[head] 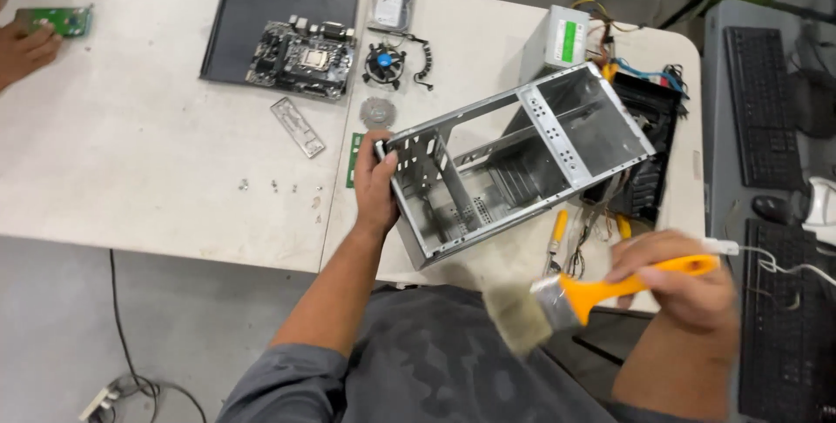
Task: The person is cleaning the interior of a computer case and its side panel using a brush to remove dust.
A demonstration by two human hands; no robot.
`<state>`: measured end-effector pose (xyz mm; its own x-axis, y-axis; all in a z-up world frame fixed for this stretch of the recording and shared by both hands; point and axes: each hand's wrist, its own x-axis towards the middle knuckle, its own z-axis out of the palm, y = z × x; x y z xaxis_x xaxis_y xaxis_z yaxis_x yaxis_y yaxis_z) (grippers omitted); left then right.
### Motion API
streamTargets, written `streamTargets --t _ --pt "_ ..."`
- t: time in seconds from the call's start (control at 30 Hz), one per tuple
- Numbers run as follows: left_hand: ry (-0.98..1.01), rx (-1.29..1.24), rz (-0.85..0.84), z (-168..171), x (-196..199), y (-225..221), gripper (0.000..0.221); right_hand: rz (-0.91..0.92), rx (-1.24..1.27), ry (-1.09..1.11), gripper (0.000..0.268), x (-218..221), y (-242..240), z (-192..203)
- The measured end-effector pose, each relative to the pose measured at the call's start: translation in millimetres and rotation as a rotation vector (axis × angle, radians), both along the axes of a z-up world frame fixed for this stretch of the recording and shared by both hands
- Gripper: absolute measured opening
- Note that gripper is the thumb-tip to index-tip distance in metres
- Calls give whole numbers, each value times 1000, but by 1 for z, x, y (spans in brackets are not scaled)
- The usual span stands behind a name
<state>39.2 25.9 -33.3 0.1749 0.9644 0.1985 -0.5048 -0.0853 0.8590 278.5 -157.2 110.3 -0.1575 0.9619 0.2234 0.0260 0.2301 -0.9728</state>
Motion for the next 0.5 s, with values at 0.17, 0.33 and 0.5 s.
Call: streamTargets --t 0.17,0.33,0.5 --pt "-3 20 -47 -2 -9 -11 26 -523 74 -405 24 -29 17 15" --pt "74 103 -16 5 -8 -11 22 -641 272 -1112 17 -60 59 -22" --pt "46 78 -32 20 -6 -8 16 -388 165 -808 24 -88 59 -14"
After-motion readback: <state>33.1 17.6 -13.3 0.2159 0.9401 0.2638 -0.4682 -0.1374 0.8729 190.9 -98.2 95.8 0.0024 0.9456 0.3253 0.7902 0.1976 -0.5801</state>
